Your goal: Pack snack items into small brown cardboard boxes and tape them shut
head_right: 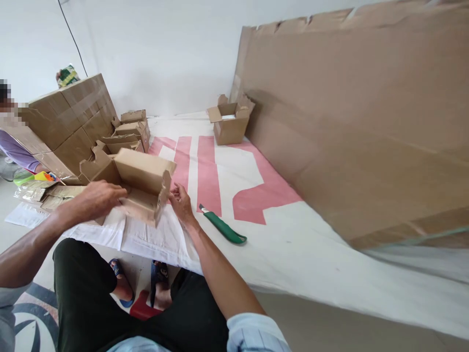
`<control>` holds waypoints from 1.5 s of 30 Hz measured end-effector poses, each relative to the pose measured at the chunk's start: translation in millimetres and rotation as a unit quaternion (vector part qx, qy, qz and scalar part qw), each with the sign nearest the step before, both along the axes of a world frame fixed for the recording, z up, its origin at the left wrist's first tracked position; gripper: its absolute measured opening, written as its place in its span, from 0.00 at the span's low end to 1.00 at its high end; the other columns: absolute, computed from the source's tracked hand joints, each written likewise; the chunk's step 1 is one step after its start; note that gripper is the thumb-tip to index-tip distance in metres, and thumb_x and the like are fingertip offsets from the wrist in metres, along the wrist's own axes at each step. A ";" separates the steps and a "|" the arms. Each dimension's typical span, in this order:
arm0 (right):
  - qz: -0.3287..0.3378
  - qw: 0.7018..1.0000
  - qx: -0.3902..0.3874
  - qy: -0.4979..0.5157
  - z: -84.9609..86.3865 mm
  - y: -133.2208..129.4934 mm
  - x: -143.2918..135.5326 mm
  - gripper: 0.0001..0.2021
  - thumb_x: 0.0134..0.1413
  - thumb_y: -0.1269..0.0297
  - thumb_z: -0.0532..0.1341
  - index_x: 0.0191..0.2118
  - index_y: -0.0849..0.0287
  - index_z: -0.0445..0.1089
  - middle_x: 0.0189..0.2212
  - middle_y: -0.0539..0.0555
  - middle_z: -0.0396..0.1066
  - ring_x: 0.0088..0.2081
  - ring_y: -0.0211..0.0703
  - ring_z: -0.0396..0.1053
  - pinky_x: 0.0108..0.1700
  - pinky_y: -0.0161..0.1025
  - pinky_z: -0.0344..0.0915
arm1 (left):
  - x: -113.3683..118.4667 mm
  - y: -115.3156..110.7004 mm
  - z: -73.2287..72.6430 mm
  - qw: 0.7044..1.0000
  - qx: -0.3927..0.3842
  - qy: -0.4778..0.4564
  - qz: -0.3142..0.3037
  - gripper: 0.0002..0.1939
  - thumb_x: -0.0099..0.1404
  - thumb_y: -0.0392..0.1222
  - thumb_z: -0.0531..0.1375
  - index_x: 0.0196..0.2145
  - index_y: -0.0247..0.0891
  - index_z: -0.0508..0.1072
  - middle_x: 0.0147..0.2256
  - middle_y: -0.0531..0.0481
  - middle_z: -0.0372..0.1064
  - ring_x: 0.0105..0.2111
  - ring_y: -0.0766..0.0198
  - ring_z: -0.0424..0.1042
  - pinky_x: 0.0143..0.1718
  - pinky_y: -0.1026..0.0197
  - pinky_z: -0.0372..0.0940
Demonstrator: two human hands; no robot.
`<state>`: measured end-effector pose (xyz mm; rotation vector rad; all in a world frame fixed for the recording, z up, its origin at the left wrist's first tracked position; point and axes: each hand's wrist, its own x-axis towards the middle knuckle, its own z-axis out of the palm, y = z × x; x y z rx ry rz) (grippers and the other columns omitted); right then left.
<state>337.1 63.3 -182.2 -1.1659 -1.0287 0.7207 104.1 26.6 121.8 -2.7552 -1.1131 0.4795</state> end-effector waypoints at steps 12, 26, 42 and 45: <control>-0.010 0.999 -0.024 0.024 1.7 1.6 1.6 0.39 0.56 0.39 0.69 0.67 0.57 0.75 0.49 0.61 0.81 0.46 0.54 0.77 0.51 0.54 0.80 | -47.6 115.9 13.9 0.986 0.087 -0.116 0.084 0.10 0.74 0.43 0.64 0.49 0.45 0.85 0.41 0.43 0.85 0.47 0.45 0.84 0.45 0.55 0.68; -0.003 0.999 -0.030 0.031 0.9 5.4 0.8 0.37 0.57 0.41 0.69 0.68 0.54 0.74 0.49 0.59 0.81 0.45 0.51 0.76 0.51 0.51 0.78 | -71.7 141.9 -19.0 0.984 0.057 -0.033 0.163 0.14 0.69 0.40 0.66 0.49 0.49 0.88 0.47 0.42 0.88 0.57 0.39 0.84 0.58 0.51 0.72; 0.010 0.999 -0.030 0.028 5.1 0.7 1.4 0.38 0.59 0.40 0.69 0.69 0.57 0.73 0.49 0.60 0.81 0.46 0.51 0.77 0.50 0.51 0.79 | -83.4 143.9 -43.4 0.976 0.041 0.021 0.212 0.32 0.65 0.45 0.73 0.66 0.47 0.81 0.64 0.36 0.81 0.68 0.34 0.76 0.66 0.44 0.70; 0.010 0.999 -0.023 0.034 5.0 1.7 0.3 0.38 0.58 0.40 0.69 0.69 0.57 0.73 0.49 0.60 0.81 0.45 0.51 0.77 0.49 0.51 0.78 | -79.0 116.3 -47.8 0.974 0.101 -0.050 0.195 0.34 0.65 0.43 0.73 0.68 0.46 0.79 0.68 0.35 0.74 0.70 0.33 0.71 0.68 0.40 0.70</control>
